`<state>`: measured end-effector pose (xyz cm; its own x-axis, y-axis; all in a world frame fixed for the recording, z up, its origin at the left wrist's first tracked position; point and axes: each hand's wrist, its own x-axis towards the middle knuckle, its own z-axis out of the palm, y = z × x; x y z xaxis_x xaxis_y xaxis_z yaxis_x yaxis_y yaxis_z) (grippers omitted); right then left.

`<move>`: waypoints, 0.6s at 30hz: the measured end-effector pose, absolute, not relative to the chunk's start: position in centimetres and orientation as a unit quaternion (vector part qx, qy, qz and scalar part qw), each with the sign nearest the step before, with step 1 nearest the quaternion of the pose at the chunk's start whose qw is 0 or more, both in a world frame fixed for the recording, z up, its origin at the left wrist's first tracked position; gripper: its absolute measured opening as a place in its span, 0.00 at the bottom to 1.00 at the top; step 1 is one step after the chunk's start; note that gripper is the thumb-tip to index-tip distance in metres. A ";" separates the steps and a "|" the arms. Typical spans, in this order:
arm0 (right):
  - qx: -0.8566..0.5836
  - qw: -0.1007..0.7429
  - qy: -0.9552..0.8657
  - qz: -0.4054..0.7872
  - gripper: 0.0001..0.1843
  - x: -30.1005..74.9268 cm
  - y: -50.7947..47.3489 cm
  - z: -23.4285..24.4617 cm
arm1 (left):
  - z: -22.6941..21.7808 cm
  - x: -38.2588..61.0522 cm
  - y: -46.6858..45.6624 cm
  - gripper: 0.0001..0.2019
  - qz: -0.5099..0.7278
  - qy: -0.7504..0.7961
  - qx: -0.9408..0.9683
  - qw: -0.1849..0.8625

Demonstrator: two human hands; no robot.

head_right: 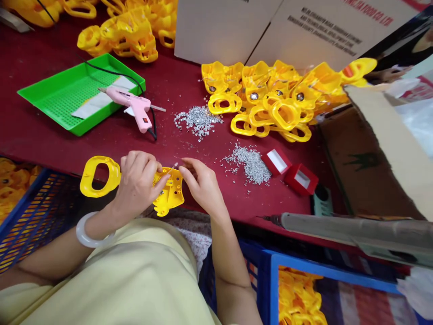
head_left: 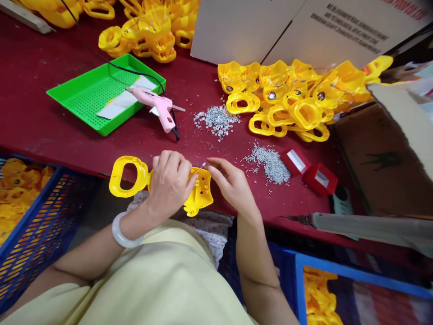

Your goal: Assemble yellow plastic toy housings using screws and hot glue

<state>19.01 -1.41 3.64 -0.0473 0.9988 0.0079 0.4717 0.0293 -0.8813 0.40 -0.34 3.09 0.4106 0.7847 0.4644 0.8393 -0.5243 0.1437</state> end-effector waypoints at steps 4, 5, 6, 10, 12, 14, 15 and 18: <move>-0.568 0.395 -0.607 0.390 0.08 18.4 -0.5 3.5 | 3.3 0.3 -0.2 0.10 -0.254 -0.469 -0.844 0.052; -0.567 0.404 -0.606 0.386 0.06 18.3 -0.4 3.6 | 3.3 0.4 -0.1 0.10 -0.257 -0.466 -0.845 0.050; -0.566 0.414 -0.603 0.380 0.05 18.2 -0.3 3.7 | 3.3 0.4 -0.1 0.10 -0.262 -0.462 -0.846 0.045; -0.556 0.457 -0.587 0.370 0.04 17.9 -0.8 4.1 | 3.3 0.9 0.1 0.08 -0.306 -0.426 -0.851 -0.008; -0.559 0.477 -0.568 0.371 0.04 17.7 -1.1 4.1 | 3.1 1.3 0.1 0.06 -0.326 -0.405 -0.854 -0.037; -0.568 0.492 -0.544 0.373 0.04 17.6 -1.3 3.9 | 2.9 1.5 0.1 0.03 -0.329 -0.392 -0.858 -0.050; -0.574 0.498 -0.532 0.375 0.04 17.5 -1.4 3.8 | 2.8 1.6 0.1 0.03 -0.325 -0.389 -0.860 -0.050; -0.586 0.502 -0.504 0.389 0.04 17.4 -1.6 3.5 | 2.6 1.8 0.0 0.05 -0.304 -0.383 -0.872 -0.031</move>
